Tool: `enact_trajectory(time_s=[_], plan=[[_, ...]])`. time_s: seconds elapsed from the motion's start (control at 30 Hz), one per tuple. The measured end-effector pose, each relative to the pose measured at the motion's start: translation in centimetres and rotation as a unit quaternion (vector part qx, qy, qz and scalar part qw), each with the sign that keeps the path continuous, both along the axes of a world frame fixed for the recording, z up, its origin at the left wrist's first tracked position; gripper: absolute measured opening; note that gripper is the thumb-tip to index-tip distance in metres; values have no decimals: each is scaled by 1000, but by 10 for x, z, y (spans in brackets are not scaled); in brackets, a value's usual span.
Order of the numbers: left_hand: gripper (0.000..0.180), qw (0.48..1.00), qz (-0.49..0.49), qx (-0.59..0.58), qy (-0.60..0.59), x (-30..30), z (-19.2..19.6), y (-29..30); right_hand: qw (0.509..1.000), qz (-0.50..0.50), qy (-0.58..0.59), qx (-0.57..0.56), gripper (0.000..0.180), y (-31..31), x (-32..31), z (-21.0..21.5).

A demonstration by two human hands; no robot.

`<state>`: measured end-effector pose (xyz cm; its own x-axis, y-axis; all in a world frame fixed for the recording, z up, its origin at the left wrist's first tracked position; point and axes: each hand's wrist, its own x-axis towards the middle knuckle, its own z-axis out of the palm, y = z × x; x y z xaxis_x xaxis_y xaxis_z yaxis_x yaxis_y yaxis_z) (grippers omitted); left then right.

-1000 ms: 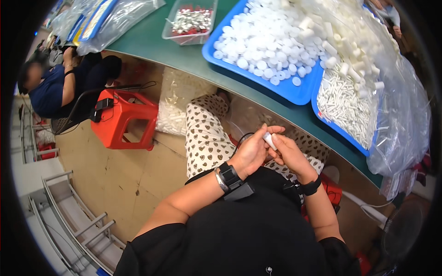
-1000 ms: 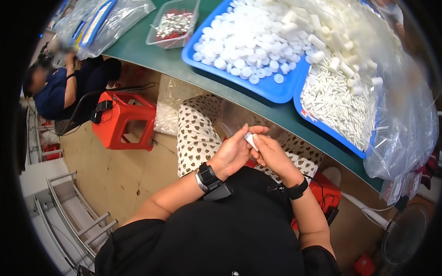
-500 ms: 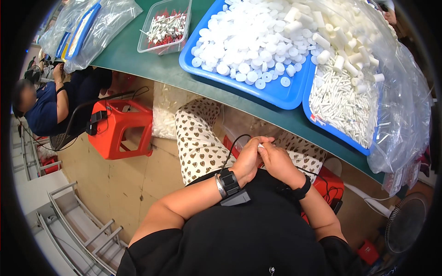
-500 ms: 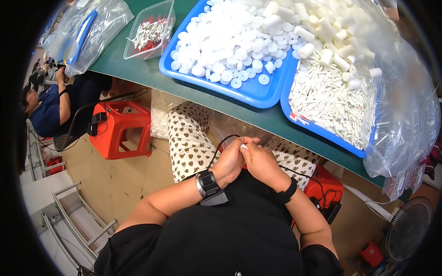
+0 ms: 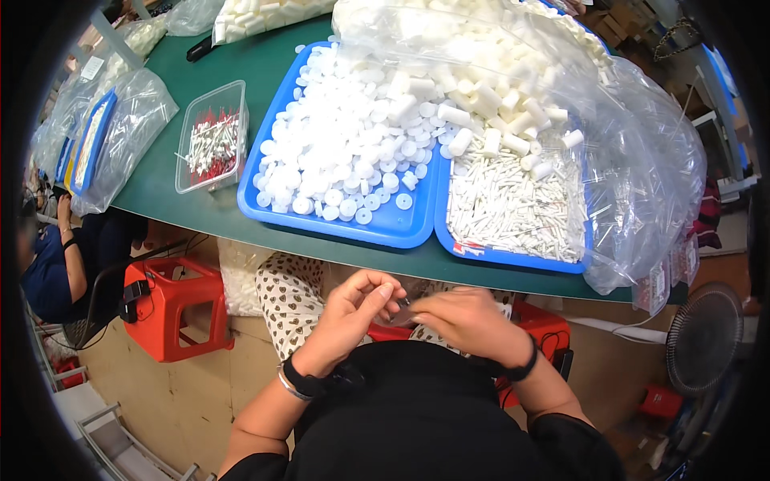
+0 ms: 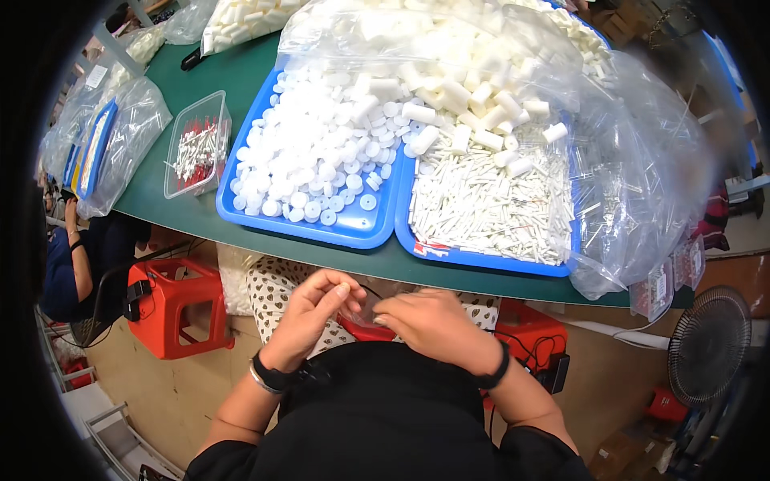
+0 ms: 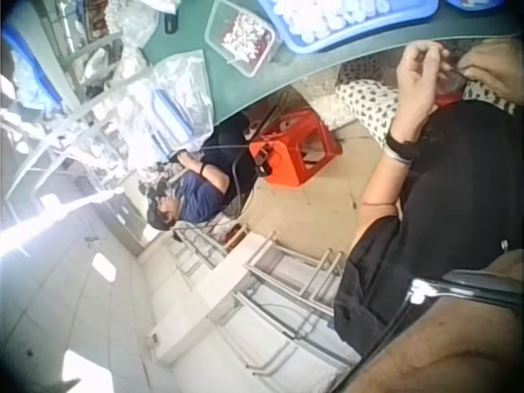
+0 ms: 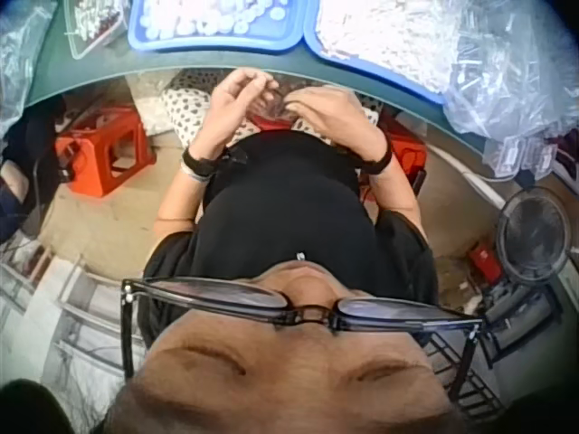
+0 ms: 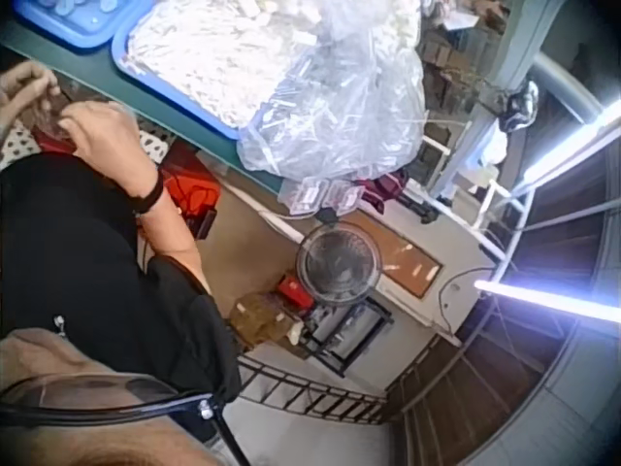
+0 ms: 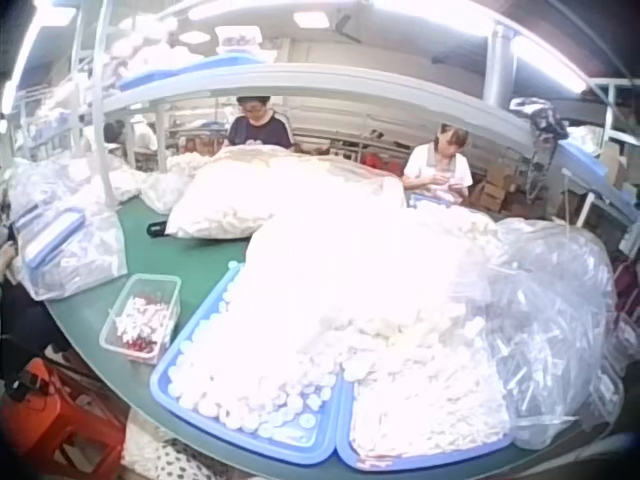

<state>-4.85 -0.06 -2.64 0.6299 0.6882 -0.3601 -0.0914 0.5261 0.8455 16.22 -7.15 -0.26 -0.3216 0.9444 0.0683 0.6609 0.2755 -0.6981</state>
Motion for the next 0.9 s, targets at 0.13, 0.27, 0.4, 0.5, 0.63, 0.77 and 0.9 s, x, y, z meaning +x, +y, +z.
enact_trajectory(time_s=[0.13,0.27,0.4,0.5,0.63,0.77,0.9], plan=[[10,915,61,387,100,8,33,36,953,-149,-172,199,19,9,47,49],[18,768,75,609,182,35,22,69,908,-180,-316,209,19,25,79,51],[16,713,4,644,278,66,7,83,910,-187,-333,162,14,12,102,33],[11,698,-3,638,324,72,5,82,930,-166,-280,169,9,14,109,26],[18,707,-13,626,328,65,7,83,942,-230,-164,180,8,15,129,11],[20,718,4,632,292,68,1,88,934,-338,36,108,14,11,118,17],[16,817,70,561,117,64,10,79,911,-322,244,80,14,9,86,27]])
